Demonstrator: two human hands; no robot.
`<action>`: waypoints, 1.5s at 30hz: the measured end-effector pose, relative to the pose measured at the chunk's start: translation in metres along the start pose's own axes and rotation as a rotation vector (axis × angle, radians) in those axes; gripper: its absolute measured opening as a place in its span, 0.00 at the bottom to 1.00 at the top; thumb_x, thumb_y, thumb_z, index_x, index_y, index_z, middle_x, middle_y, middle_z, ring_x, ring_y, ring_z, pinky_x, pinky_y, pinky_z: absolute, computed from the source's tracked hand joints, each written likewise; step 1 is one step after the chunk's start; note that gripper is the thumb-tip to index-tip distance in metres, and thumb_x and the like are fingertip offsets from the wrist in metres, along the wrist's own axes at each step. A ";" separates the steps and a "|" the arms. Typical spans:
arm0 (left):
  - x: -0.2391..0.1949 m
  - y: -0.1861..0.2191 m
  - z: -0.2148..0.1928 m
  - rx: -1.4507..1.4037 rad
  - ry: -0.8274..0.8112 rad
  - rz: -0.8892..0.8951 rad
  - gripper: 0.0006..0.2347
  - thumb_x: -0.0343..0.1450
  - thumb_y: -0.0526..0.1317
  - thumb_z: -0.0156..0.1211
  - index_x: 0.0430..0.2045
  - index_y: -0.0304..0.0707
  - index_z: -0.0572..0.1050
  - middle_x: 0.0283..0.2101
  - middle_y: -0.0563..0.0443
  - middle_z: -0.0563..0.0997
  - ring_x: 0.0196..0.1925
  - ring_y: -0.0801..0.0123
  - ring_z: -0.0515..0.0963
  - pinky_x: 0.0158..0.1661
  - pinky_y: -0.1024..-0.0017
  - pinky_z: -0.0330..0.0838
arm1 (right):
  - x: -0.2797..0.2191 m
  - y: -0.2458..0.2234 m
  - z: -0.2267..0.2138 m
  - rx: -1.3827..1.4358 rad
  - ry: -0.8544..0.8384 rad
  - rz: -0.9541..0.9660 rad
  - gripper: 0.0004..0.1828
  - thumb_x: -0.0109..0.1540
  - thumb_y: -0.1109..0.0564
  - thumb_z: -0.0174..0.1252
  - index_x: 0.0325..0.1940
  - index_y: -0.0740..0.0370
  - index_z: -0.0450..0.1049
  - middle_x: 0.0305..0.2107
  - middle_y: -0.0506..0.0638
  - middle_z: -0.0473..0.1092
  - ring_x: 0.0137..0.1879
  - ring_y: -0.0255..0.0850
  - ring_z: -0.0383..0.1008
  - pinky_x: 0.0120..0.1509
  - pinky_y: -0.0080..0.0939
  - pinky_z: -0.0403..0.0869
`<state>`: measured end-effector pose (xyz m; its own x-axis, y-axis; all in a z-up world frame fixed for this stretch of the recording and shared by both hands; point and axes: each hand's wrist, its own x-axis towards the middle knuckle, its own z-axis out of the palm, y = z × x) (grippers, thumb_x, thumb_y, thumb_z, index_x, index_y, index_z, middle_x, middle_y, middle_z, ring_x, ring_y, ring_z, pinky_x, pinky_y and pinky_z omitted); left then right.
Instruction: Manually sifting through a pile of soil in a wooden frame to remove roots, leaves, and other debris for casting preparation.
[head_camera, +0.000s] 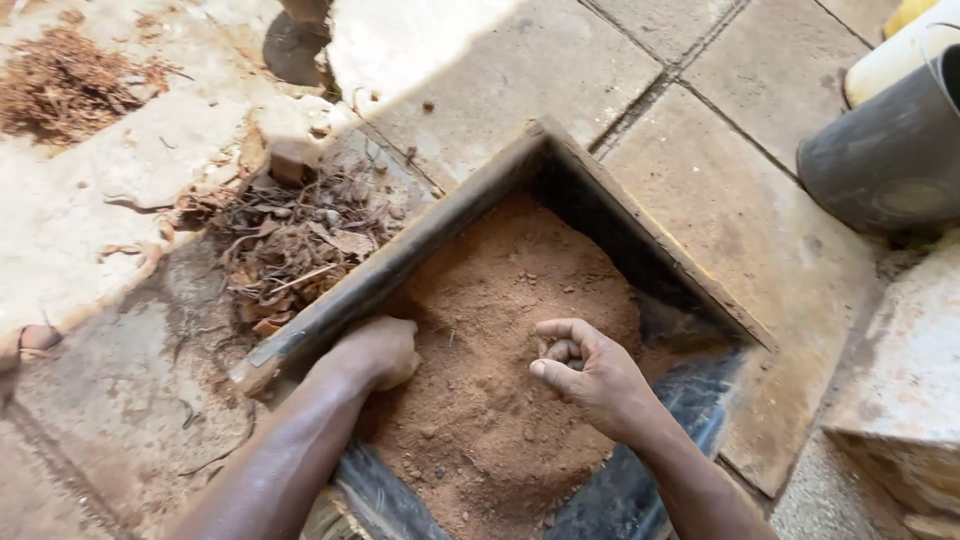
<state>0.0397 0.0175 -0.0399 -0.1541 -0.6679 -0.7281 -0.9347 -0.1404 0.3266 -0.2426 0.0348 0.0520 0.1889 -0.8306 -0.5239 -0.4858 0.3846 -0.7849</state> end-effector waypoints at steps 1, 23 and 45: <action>-0.001 0.000 0.000 -0.032 -0.003 0.016 0.16 0.71 0.33 0.52 0.52 0.28 0.80 0.52 0.40 0.86 0.48 0.48 0.86 0.52 0.60 0.82 | 0.006 0.002 0.005 0.112 -0.005 -0.008 0.23 0.62 0.67 0.66 0.62 0.67 0.76 0.30 0.52 0.73 0.31 0.37 0.72 0.35 0.34 0.72; 0.066 -0.001 0.067 0.275 0.552 -0.010 0.28 0.67 0.52 0.64 0.58 0.33 0.68 0.45 0.37 0.82 0.44 0.46 0.89 0.37 0.54 0.87 | 0.094 0.121 0.002 -0.575 0.317 0.364 0.46 0.54 0.26 0.62 0.70 0.52 0.71 0.68 0.58 0.63 0.68 0.59 0.74 0.74 0.60 0.74; -0.016 0.034 -0.024 -0.365 0.296 0.227 0.21 0.76 0.54 0.52 0.26 0.37 0.83 0.33 0.33 0.87 0.42 0.40 0.86 0.43 0.52 0.80 | 0.048 -0.002 -0.002 -0.385 0.348 0.129 0.16 0.61 0.42 0.67 0.53 0.31 0.86 0.48 0.40 0.83 0.61 0.41 0.81 0.66 0.46 0.78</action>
<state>0.0179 0.0053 -0.0026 -0.1937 -0.8818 -0.4301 -0.7073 -0.1783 0.6840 -0.2346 -0.0062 0.0291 -0.1555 -0.8958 -0.4164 -0.7764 0.3714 -0.5091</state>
